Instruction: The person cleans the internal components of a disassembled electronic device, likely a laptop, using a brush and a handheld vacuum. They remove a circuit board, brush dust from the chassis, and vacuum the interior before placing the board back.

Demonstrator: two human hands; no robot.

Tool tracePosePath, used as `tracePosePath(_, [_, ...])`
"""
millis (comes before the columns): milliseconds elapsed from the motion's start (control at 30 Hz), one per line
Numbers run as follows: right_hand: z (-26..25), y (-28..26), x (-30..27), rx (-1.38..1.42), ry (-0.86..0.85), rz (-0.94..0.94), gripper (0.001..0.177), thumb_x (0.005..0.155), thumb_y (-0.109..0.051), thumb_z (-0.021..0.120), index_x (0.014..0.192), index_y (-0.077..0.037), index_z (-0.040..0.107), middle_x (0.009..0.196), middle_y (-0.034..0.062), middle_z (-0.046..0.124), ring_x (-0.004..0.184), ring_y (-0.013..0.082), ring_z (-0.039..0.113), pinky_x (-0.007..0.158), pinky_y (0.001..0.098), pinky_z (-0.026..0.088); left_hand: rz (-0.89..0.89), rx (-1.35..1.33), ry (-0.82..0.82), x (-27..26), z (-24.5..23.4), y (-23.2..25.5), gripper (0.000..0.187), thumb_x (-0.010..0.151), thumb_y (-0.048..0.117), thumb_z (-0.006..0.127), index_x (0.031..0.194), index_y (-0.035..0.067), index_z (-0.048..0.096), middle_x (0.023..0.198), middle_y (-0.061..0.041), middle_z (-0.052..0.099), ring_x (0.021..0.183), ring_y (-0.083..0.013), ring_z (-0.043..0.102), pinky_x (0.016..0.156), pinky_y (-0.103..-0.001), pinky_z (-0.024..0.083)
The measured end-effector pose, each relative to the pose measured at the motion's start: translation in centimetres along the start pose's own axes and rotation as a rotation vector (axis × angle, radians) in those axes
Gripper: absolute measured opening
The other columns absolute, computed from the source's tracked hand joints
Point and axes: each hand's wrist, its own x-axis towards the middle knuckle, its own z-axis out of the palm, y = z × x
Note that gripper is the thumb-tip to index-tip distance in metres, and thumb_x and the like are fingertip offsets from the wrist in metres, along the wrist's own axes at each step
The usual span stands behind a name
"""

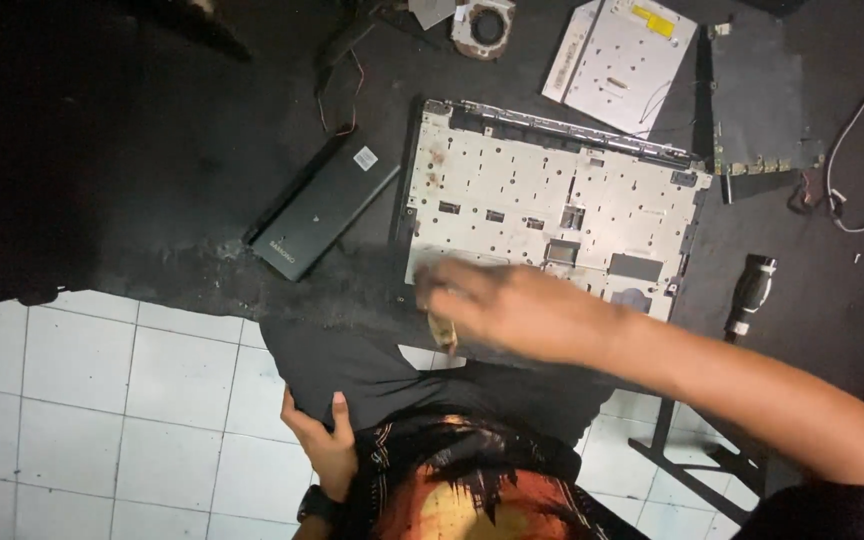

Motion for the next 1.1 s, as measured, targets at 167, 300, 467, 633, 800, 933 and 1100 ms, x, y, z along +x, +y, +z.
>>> tracePosePath(167, [-0.7, 4.7, -1.0, 0.491, 0.226, 0.055, 0.013, 0.103, -0.005, 0.050, 0.115, 0.000, 0.054, 0.109, 0.0143, 0.069, 0.096, 0.0244, 0.075, 0.084, 0.0279, 0.069, 0.034, 0.016, -0.006, -0.1, 0.1, -0.6, 0.077, 0.096, 0.032, 0.060, 0.154, -0.005, 0.026, 0.154, -0.029, 0.035, 0.142, -0.0419, 0.038, 0.118, -0.048, 0.033])
tracePosePath(300, [-3.5, 8.5, -2.0, -0.166, 0.516, 0.264, 0.022, 0.101, 0.010, 0.065, 0.110, 0.003, 0.046, 0.109, 0.0179, 0.055, 0.058, 0.0245, 0.051, 0.042, 0.0385, 0.051, -0.005, -0.020, -0.014, -0.2, 0.1, 0.6, 0.074, 0.096, 0.029, 0.059, 0.152, -0.005, 0.025, 0.155, -0.028, 0.035, 0.140, -0.0402, 0.040, 0.117, -0.046, 0.034])
tracePosePath(467, [-0.7, 0.7, -3.0, 0.166, 0.138, 0.095, 0.026, 0.097, 0.005, 0.062, 0.121, -0.002, 0.054, 0.102, 0.0141, 0.063, 0.042, 0.0070, 0.052, 0.030, 0.0182, 0.055, 0.038, -0.018, -0.007, -0.1, 0.3, -0.1, 0.075, 0.096, 0.031, 0.059, 0.152, -0.006, 0.025, 0.153, -0.030, 0.036, 0.138, -0.0419, 0.041, 0.115, -0.048, 0.036])
tracePosePath(633, [0.2, 3.1, -4.9, 0.540, 0.113, 0.107, 0.013, 0.102, -0.009, 0.051, 0.106, -0.002, 0.061, 0.111, 0.0134, 0.070, 0.085, 0.0184, 0.077, 0.081, 0.0228, 0.071, 0.047, -0.015, -0.035, -0.3, 0.2, 0.9, 0.076, 0.097, 0.034, 0.057, 0.152, -0.007, 0.023, 0.154, -0.030, 0.034, 0.139, -0.0411, 0.040, 0.117, -0.047, 0.034])
tracePosePath(800, [-2.2, 8.6, -7.2, -0.041, 0.550, 0.390, 0.030, 0.101, 0.008, 0.068, 0.115, 0.003, 0.041, 0.106, 0.0188, 0.061, 0.079, 0.0289, 0.068, 0.051, 0.0403, 0.052, 0.056, -0.008, -0.031, -0.4, 0.3, 0.8, 0.072, 0.099, 0.030, 0.056, 0.152, -0.007, 0.024, 0.155, -0.031, 0.033, 0.140, -0.0424, 0.038, 0.118, -0.048, 0.033])
tracePosePath(933, [0.3, 2.6, -7.6, -0.018, 0.227, 0.121, 0.043, 0.085, 0.023, 0.058, 0.121, -0.001, 0.055, 0.104, 0.0119, 0.065, 0.073, 0.0152, 0.065, 0.058, 0.0193, 0.060, -0.029, 0.013, -0.065, -0.4, 0.3, 0.9, 0.078, 0.097, 0.041, 0.054, 0.154, -0.002, 0.020, 0.155, -0.029, 0.033, 0.138, -0.0432, 0.040, 0.112, -0.051, 0.038])
tracePosePath(1100, [1.9, 3.1, -9.2, 0.592, 0.043, 0.310, 0.007, 0.097, -0.018, 0.053, 0.100, -0.015, 0.057, 0.100, -0.0005, 0.066, 0.085, 0.0137, 0.070, 0.077, 0.0263, 0.065, -0.060, 0.031, -0.062, -0.5, 0.4, 1.9, 0.074, 0.099, 0.037, 0.053, 0.153, -0.001, 0.022, 0.155, -0.029, 0.033, 0.137, -0.0431, 0.041, 0.112, -0.049, 0.037])
